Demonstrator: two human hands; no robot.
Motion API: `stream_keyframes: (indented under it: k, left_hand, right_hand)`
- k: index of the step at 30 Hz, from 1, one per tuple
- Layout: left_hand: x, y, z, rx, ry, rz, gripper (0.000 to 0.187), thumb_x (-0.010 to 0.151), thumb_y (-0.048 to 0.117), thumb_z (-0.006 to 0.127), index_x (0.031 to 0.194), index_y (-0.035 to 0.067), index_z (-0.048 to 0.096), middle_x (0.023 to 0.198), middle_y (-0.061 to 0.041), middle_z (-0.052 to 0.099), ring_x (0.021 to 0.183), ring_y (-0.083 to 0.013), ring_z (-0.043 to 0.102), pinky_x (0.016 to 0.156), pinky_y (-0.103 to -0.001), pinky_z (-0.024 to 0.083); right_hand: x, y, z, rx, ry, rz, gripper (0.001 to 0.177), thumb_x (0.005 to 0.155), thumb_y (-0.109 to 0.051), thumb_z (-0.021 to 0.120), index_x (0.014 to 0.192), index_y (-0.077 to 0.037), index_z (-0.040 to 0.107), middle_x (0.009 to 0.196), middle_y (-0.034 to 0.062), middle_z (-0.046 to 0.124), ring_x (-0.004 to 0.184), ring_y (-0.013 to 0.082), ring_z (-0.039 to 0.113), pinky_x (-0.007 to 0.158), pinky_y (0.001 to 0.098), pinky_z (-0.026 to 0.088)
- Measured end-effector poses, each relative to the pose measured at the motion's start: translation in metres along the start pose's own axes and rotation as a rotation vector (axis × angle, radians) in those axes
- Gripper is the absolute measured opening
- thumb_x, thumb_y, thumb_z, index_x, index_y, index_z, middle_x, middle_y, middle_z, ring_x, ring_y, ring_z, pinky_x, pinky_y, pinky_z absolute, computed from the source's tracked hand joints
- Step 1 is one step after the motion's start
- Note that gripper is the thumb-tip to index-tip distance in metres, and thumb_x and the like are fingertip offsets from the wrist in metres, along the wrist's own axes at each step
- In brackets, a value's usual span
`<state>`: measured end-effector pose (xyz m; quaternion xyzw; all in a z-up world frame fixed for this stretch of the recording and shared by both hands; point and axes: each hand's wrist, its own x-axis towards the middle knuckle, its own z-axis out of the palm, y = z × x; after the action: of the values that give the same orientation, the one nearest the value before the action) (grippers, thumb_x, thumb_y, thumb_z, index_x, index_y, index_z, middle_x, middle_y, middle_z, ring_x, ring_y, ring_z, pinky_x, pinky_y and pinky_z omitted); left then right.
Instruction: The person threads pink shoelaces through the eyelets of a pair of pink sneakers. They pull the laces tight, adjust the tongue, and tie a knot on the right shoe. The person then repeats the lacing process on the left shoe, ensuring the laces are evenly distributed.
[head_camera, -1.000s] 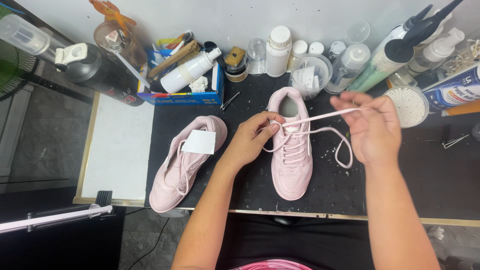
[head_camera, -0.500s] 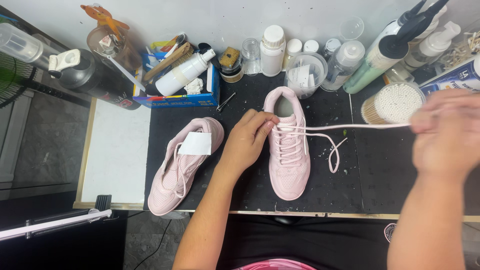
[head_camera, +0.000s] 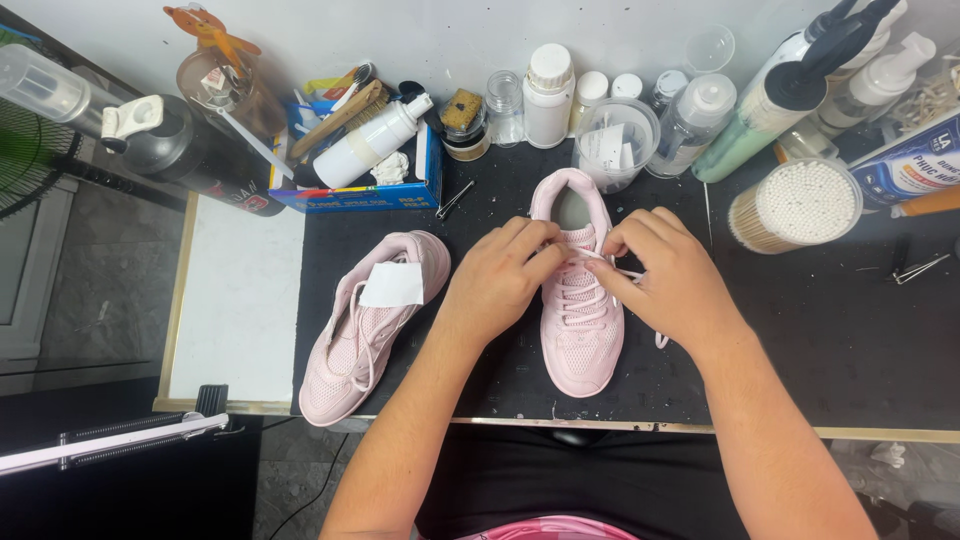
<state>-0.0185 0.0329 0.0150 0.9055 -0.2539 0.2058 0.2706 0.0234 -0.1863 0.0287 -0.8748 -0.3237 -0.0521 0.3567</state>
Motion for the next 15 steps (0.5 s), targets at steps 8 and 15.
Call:
stream_keyframes:
  k: [8, 15]
  left_hand:
    - [-0.006, -0.006, 0.007, -0.392, 0.046, -0.188, 0.012, 0.089, 0.008, 0.074, 0.098, 0.003, 0.068, 0.118, -0.006, 0.064, 0.113, -0.0285, 0.062, 0.094, -0.038, 0.052]
    - [-0.003, -0.012, 0.014, -0.493, 0.083, -0.196, 0.013, 0.088, 0.01, 0.076, 0.098, 0.005, 0.069, 0.116, -0.006, 0.068, 0.118, -0.0275, 0.065, 0.101, -0.039, 0.052]
  right_hand:
    - [0.0, -0.014, 0.009, -0.038, 0.014, 0.132, 0.019, 0.085, -0.011, 0.075, 0.097, -0.003, 0.062, 0.083, 0.0072, 0.066, 0.081, 0.0252, 0.065, 0.072, 0.0395, 0.053]
    - [0.004, -0.01, -0.011, -0.051, 0.02, -0.099, 0.016, 0.086, -0.005, 0.072, 0.099, -0.005, 0.063, 0.085, 0.0086, 0.065, 0.083, 0.0253, 0.064, 0.071, 0.037, 0.052]
